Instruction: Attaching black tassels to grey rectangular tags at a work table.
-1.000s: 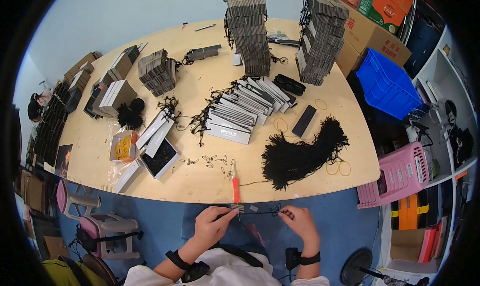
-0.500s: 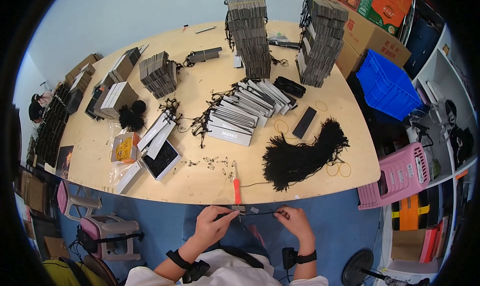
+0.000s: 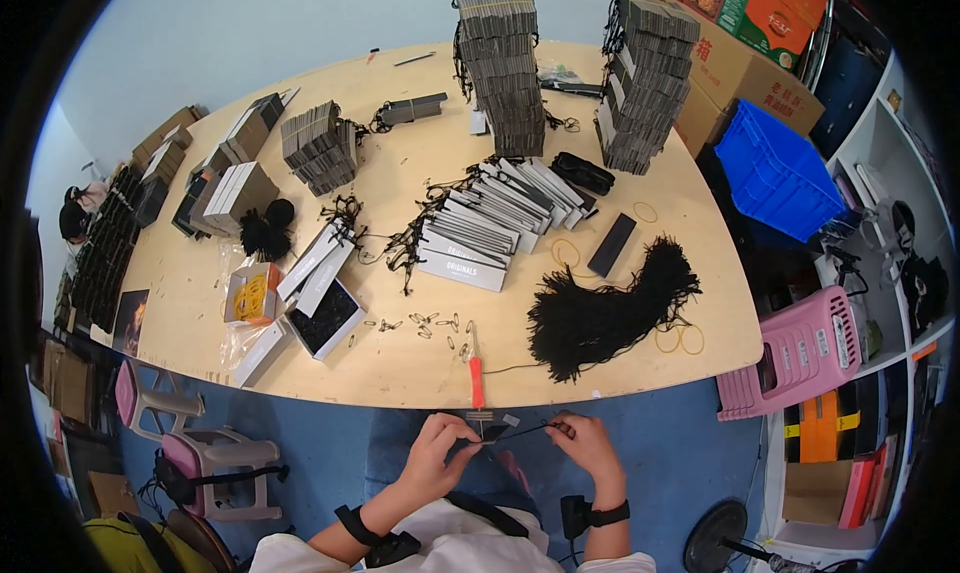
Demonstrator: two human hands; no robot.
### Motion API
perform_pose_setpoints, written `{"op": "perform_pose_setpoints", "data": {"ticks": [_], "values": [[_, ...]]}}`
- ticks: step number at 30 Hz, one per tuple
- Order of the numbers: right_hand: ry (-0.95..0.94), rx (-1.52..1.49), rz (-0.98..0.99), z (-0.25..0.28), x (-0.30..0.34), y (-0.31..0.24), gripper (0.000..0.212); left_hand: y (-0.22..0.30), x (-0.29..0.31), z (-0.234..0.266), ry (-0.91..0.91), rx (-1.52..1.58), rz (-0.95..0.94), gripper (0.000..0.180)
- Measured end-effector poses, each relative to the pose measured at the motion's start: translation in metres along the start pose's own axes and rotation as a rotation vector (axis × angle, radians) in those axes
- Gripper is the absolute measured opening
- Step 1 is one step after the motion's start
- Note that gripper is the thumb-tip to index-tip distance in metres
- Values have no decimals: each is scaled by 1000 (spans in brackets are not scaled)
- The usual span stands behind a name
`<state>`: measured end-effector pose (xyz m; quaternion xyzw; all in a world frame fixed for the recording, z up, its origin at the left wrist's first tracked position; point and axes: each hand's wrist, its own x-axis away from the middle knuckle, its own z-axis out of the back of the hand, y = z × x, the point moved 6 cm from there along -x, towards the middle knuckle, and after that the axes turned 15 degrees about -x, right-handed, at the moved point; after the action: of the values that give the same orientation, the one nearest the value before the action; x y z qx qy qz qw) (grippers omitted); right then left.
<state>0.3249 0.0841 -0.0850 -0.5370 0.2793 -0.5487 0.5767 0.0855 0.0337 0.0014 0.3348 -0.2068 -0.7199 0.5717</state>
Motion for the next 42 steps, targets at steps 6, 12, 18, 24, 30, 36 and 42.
{"op": "perform_pose_setpoints", "data": {"ticks": [6,12,18,24,30,36,42], "values": [[-11,53,46,-6,-1,6,18,2,0,1,-67,23,-60,23],[-20,51,47,-11,0,1,17,-6,10,-12,-106,178,75,18],[-56,20,75,-18,5,-24,17,-11,7,-15,-56,119,36,10],[-152,-75,127,-25,11,-48,11,0,4,-2,-33,-65,-54,10],[-211,-7,300,-37,22,-87,12,-8,13,-11,-133,237,32,9],[-298,-60,437,-43,41,-121,13,4,12,7,-106,268,18,8],[-330,-127,459,-42,46,-130,16,6,18,-3,-219,698,181,5]]}}
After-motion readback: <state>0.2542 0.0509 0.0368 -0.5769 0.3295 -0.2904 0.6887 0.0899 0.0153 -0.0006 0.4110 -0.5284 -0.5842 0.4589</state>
